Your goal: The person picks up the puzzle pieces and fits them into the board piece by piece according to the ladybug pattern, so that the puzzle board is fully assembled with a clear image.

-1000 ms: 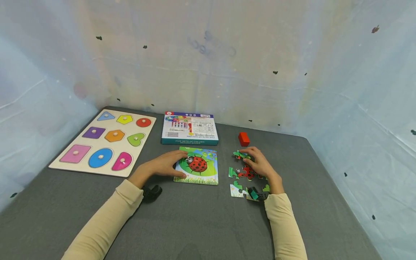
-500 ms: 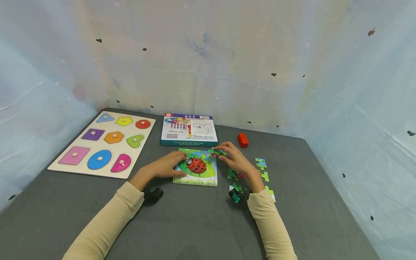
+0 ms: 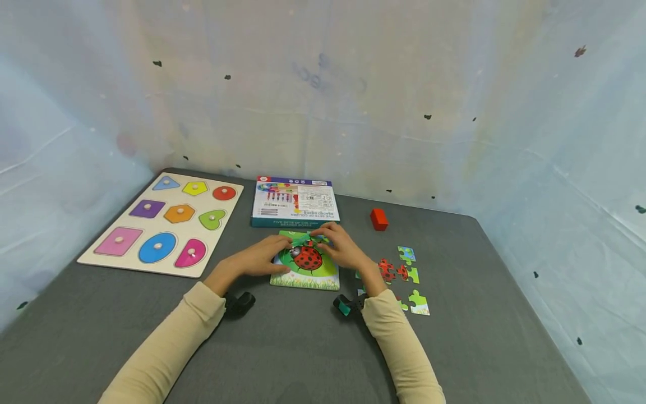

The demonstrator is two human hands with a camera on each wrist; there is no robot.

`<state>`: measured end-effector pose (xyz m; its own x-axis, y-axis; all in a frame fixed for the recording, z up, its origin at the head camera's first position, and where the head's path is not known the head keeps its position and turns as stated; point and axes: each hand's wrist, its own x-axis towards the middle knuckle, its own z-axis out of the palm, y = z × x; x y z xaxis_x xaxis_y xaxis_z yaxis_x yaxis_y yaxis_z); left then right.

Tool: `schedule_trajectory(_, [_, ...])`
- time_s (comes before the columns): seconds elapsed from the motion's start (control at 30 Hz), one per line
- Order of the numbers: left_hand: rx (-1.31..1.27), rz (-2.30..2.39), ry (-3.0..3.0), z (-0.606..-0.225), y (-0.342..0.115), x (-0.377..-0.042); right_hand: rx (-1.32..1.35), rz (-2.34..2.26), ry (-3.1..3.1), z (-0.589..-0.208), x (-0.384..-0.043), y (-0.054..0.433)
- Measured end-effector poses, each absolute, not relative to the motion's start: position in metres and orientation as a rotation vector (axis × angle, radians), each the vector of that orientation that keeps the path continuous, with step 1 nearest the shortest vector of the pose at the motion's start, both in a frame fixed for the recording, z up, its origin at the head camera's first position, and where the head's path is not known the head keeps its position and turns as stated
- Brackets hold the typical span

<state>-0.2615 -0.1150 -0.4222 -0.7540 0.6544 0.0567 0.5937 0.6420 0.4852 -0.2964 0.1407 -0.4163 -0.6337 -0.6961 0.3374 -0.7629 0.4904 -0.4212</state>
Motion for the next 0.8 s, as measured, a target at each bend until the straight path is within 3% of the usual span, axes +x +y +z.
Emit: schedule_trajectory(0.8, [1.063, 0.724, 2.683, -0.412, -0.115, -0.26, 1.204, 0.705, -2.603, -0.437, -0.296, 0.125])
